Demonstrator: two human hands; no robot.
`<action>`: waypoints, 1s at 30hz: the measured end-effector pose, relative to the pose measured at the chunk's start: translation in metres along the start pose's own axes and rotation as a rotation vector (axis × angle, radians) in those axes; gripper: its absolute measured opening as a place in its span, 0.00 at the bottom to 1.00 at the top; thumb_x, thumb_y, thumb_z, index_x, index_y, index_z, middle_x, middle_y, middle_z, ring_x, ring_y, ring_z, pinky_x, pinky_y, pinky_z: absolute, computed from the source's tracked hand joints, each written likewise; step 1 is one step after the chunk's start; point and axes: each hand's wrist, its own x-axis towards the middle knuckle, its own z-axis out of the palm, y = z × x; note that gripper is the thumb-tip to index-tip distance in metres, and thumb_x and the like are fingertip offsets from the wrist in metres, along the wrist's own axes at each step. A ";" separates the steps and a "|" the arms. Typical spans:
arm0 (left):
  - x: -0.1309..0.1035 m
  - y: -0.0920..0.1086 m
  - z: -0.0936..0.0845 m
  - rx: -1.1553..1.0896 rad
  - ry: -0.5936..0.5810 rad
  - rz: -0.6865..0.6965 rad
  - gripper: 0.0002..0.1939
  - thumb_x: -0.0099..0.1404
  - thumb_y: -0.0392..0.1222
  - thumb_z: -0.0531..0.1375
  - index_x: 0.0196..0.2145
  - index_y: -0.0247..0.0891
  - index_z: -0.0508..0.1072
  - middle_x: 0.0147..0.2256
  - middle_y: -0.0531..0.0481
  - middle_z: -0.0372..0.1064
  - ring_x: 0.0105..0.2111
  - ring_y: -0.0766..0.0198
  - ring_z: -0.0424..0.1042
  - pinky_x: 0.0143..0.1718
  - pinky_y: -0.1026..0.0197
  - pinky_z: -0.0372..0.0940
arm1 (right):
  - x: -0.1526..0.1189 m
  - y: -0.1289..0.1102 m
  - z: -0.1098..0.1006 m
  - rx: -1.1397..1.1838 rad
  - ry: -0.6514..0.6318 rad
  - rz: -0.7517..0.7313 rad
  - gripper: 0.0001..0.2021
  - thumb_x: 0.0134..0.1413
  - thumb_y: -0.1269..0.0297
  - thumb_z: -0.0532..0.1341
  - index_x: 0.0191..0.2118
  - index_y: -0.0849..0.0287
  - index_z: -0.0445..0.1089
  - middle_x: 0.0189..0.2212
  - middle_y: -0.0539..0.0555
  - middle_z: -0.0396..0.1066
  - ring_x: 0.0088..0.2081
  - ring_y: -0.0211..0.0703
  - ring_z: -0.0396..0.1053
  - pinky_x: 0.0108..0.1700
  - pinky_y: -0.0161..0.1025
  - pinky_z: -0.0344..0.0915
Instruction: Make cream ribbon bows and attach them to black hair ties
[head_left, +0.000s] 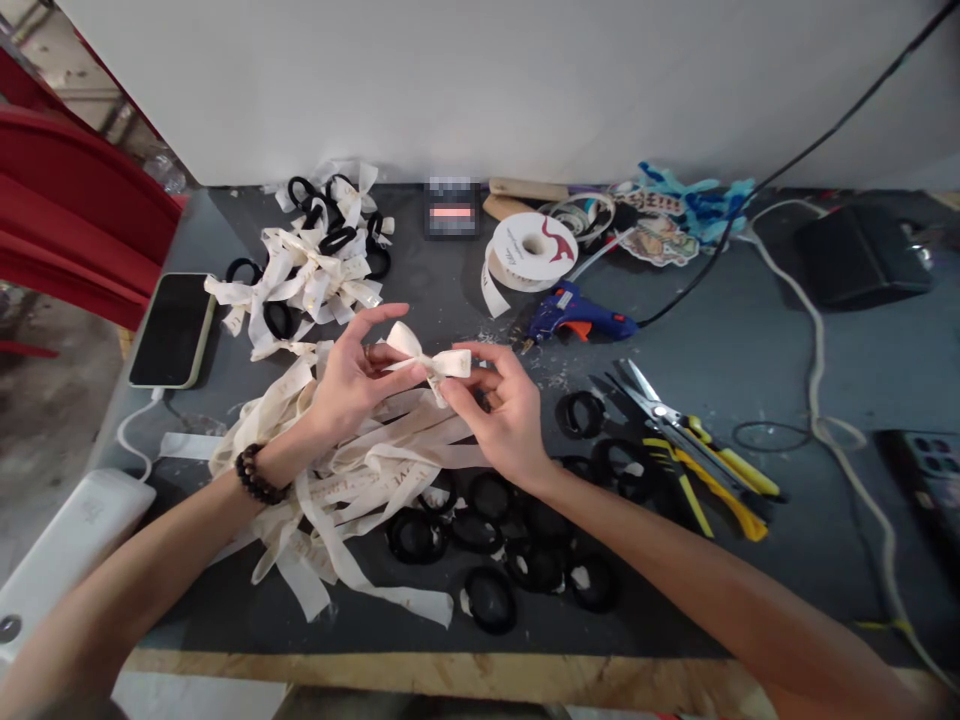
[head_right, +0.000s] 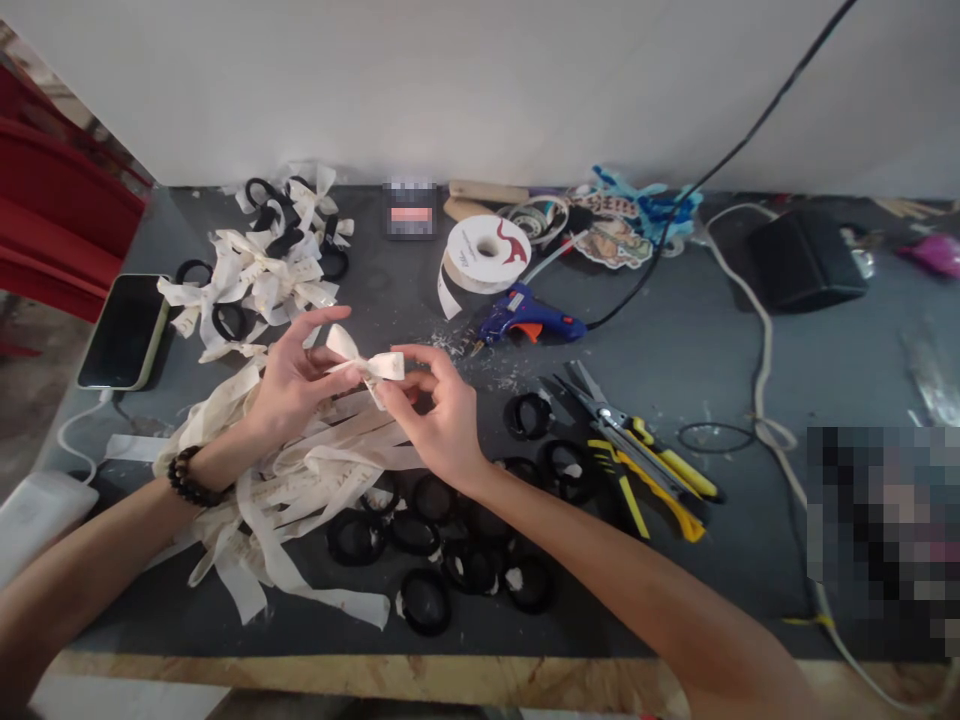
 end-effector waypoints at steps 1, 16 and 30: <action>0.000 -0.001 0.000 -0.013 -0.023 -0.007 0.43 0.56 0.45 0.79 0.64 0.42 0.67 0.32 0.52 0.79 0.28 0.65 0.78 0.29 0.66 0.71 | 0.000 0.002 0.000 0.000 0.015 -0.003 0.18 0.61 0.56 0.70 0.53 0.51 0.72 0.34 0.50 0.82 0.33 0.44 0.78 0.38 0.44 0.74; -0.002 0.005 0.004 0.104 -0.023 0.024 0.28 0.60 0.45 0.77 0.55 0.40 0.75 0.25 0.54 0.76 0.19 0.70 0.67 0.18 0.66 0.56 | -0.001 0.001 0.001 0.023 0.176 -0.291 0.15 0.72 0.54 0.60 0.59 0.48 0.68 0.47 0.56 0.78 0.49 0.52 0.77 0.54 0.53 0.72; -0.005 -0.011 -0.002 0.408 -0.149 0.498 0.08 0.67 0.35 0.71 0.44 0.40 0.81 0.44 0.42 0.83 0.44 0.57 0.83 0.44 0.57 0.77 | 0.046 -0.023 -0.034 0.470 0.474 -0.131 0.07 0.66 0.56 0.63 0.39 0.51 0.67 0.30 0.47 0.68 0.28 0.37 0.69 0.28 0.36 0.65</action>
